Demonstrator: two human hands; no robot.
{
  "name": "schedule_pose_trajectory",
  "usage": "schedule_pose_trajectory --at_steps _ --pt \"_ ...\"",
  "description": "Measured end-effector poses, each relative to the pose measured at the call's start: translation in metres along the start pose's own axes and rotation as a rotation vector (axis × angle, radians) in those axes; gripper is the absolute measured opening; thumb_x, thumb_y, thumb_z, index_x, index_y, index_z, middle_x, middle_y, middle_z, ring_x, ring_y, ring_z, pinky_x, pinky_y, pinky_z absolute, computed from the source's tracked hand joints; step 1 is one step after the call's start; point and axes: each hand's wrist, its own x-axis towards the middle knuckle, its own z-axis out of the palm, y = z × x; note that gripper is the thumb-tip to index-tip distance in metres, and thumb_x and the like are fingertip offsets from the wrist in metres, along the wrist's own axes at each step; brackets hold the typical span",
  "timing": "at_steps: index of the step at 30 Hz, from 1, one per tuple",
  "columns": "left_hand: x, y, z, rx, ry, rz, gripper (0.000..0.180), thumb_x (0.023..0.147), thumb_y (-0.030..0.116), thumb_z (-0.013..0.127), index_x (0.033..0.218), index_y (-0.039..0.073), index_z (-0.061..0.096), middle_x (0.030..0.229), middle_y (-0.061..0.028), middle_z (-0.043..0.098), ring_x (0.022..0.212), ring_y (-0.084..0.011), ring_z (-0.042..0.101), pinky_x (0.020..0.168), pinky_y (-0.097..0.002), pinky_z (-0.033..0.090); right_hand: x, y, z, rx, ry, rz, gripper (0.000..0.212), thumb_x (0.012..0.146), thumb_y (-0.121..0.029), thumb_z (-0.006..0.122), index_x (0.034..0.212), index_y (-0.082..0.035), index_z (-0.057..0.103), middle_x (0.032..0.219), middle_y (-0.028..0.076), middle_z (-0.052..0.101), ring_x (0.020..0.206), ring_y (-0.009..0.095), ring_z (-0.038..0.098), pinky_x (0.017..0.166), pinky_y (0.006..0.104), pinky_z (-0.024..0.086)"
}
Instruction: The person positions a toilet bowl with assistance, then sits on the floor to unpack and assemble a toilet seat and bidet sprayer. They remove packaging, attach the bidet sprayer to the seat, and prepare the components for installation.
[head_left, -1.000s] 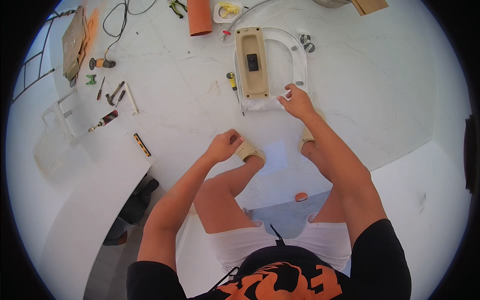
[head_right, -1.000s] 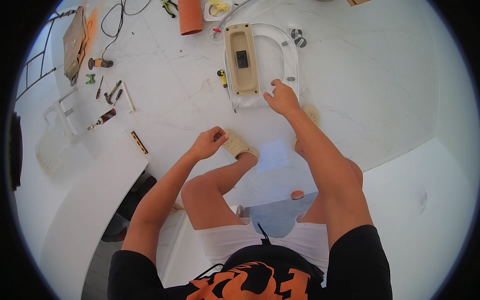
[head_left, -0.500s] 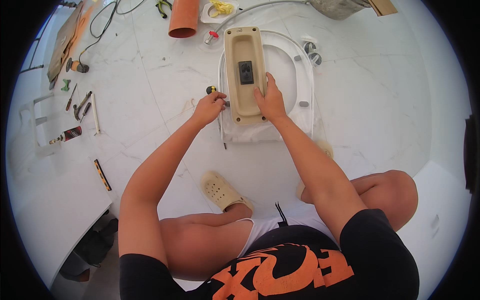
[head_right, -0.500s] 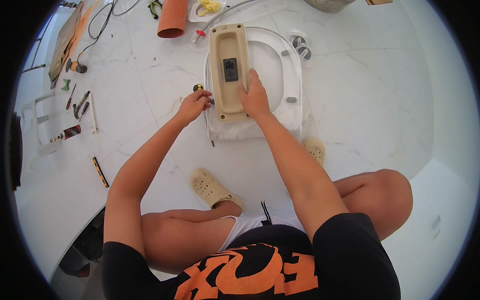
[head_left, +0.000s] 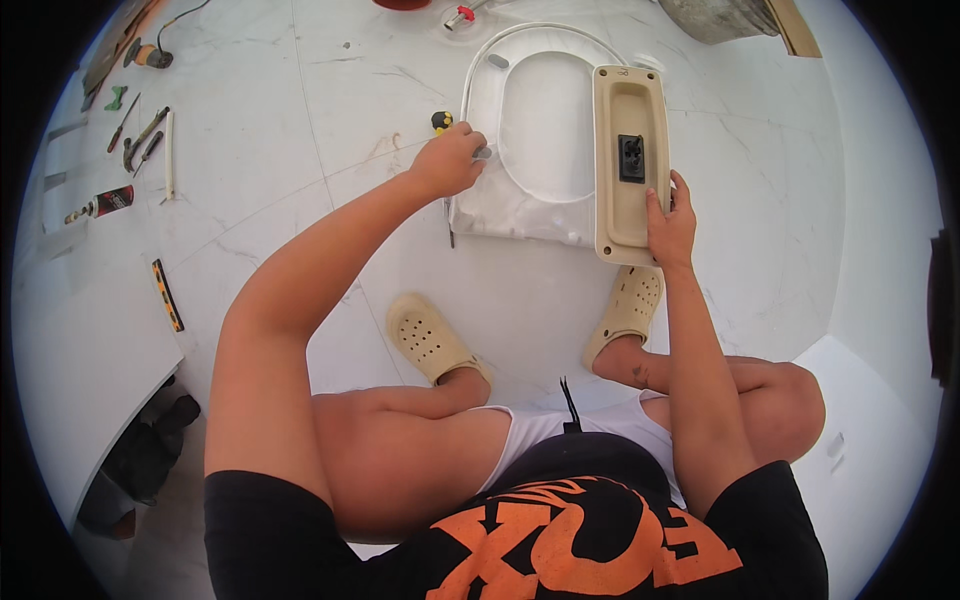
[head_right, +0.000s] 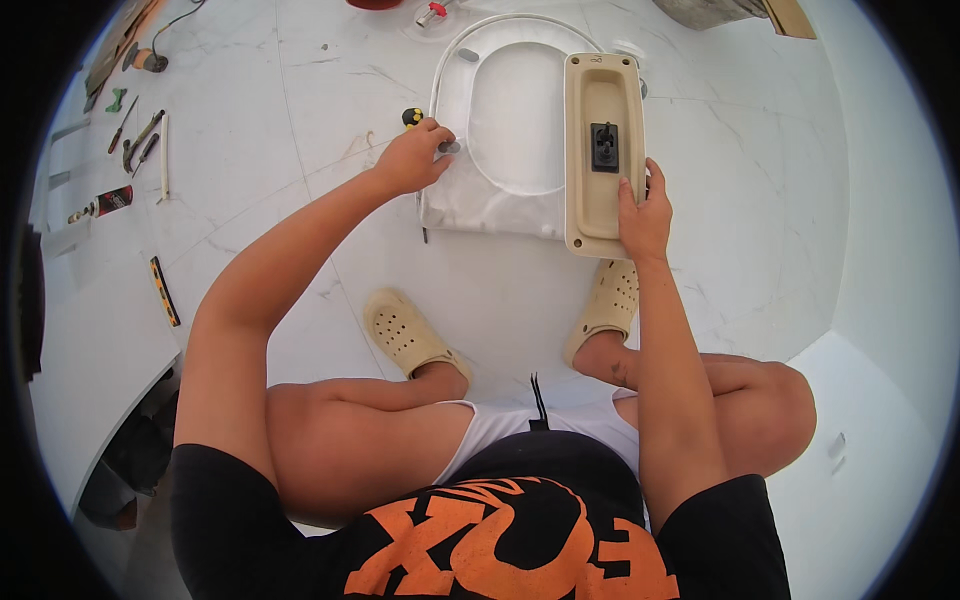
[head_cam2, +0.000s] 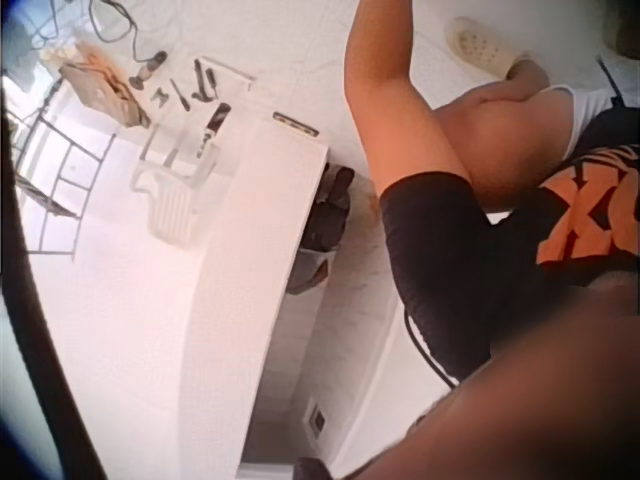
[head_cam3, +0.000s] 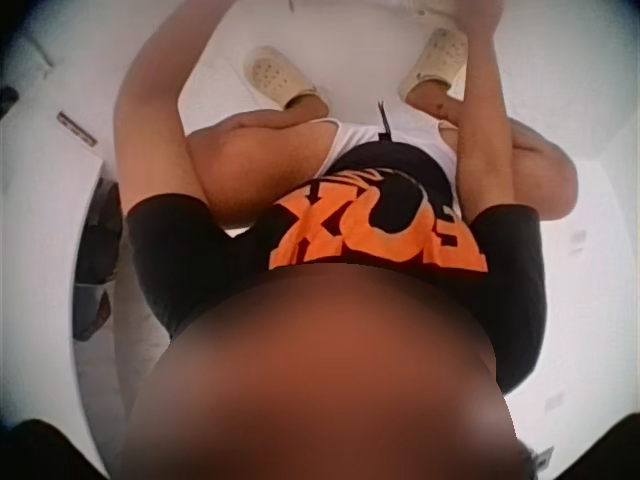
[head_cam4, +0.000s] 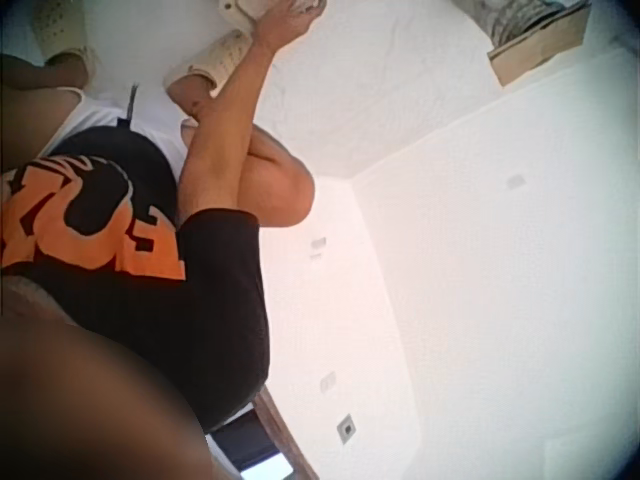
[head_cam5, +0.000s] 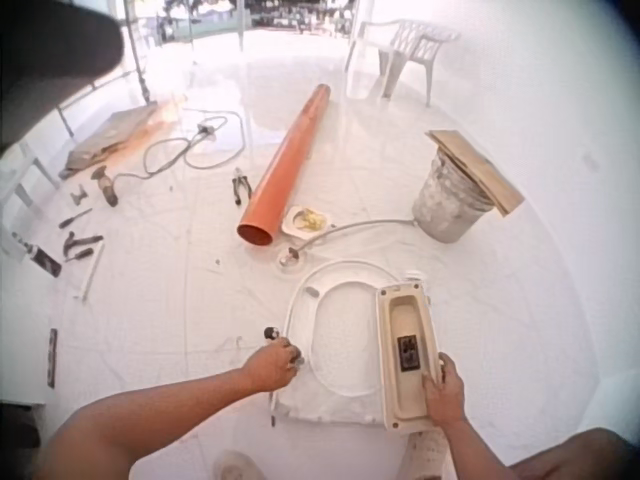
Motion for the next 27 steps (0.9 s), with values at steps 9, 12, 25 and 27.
schedule_pose_trajectory --at_steps 9,12,25,27 --pt "0.010 0.020 -0.008 0.105 -0.172 -0.015 0.052 0.090 0.030 0.078 0.131 0.005 0.056 0.121 -0.0131 0.061 0.117 -0.0322 0.061 0.098 -0.0430 0.053 -0.020 0.062 -0.047 0.107 0.363 0.244 0.056 0.099 -0.024 0.063 0.145 0.003 0.045 0.125 0.024 0.066 0.112 0.030 0.068 0.095 0.0386 0.053" --pt "0.004 0.019 -0.011 0.074 -0.202 -0.010 0.058 0.090 0.031 0.078 0.135 0.005 0.053 0.124 -0.0138 0.059 0.120 -0.0325 0.059 0.100 -0.0435 0.052 -0.013 0.092 -0.041 0.004 0.449 0.362 0.059 0.095 -0.023 0.066 0.143 0.005 0.047 0.128 0.026 0.064 0.115 0.033 0.066 0.096 0.0398 0.053" --pt "-0.033 0.010 -0.011 -0.027 -0.127 0.047 0.054 0.092 0.017 0.073 0.140 0.010 0.051 0.144 -0.0108 0.052 0.133 -0.0319 0.052 0.110 -0.0414 0.046 0.040 0.130 -0.010 0.447 0.638 0.643 0.061 0.088 -0.014 0.066 0.140 0.010 0.046 0.133 0.026 0.059 0.116 0.036 0.065 0.096 0.0436 0.054" --pt "-0.033 0.011 -0.012 -0.015 -0.131 0.054 0.052 0.092 0.017 0.073 0.139 0.010 0.052 0.143 -0.0103 0.053 0.133 -0.0318 0.052 0.110 -0.0414 0.046 0.042 0.125 -0.013 0.407 0.659 0.642 0.061 0.089 -0.014 0.066 0.141 0.008 0.045 0.133 0.026 0.059 0.115 0.037 0.065 0.096 0.0438 0.054"
